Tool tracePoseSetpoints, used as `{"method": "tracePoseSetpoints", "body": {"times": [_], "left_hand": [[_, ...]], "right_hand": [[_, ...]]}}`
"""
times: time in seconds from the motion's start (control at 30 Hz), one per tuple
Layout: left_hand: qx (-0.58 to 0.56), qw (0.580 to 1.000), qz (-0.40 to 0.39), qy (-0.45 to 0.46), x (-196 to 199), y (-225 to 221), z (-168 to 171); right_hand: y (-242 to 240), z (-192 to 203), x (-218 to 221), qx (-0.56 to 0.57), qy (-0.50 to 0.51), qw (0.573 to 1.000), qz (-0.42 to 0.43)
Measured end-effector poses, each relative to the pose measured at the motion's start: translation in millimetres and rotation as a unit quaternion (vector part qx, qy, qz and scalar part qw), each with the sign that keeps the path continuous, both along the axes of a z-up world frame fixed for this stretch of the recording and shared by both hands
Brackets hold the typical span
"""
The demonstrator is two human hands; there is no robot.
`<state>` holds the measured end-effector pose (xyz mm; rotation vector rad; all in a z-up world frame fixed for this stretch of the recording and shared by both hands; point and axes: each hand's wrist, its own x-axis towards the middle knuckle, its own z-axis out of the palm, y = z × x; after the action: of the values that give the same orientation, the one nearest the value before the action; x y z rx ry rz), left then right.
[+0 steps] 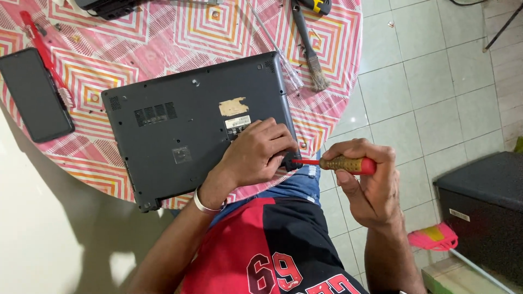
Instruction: Removing and reattaching the back cover of a laptop using a screwdriver and prying tools.
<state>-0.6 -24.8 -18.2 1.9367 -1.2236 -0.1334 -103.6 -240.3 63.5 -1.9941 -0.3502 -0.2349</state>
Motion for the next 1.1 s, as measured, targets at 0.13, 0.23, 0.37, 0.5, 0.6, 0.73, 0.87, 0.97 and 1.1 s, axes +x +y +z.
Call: {"method": "tracePoseSetpoints", "body": {"times": [0.13, 0.23, 0.37, 0.5, 0.6, 0.73, 0.87, 0.97, 1.1], "left_hand": [[0.009, 1.000, 0.004, -0.014, -1, 2, -3], [0.006, 1.000, 0.001, -0.016, 0, 1, -5], [0.019, 0.999, 0.017, 0.027, -1, 1, -8], [0.017, 1.000, 0.014, 0.018, -1, 0, -12], [0.022, 0.999, 0.014, 0.028, -1, 0, -10], [0.022, 0.999, 0.014, 0.031, -1, 0, -6], [0.026, 0.999, 0.015, 0.035, -1, -1, -4], [0.028, 0.999, 0.014, 0.036, -1, 0, -5], [0.024, 0.999, 0.015, 0.035, -1, -1, -3]], "right_hand": [[1, -1, 1, -0.002, 0.007, 1.000, 0.000], [4, -3, 0, -0.002, 0.015, 1.000, -0.001], [8, -11, 0, 0.047, -0.013, 0.998, -0.039], [8, -11, 0, 0.044, -0.014, 0.998, -0.034], [9, -10, -1, 0.050, -0.004, 0.998, -0.038], [9, -11, 0, 0.053, -0.008, 0.998, -0.036], [9, -10, 0, 0.056, 0.000, 0.998, -0.034], [12, -6, 2, 0.045, -0.006, 0.998, -0.036], [12, -6, 2, 0.037, -0.013, 0.998, -0.039]]}}
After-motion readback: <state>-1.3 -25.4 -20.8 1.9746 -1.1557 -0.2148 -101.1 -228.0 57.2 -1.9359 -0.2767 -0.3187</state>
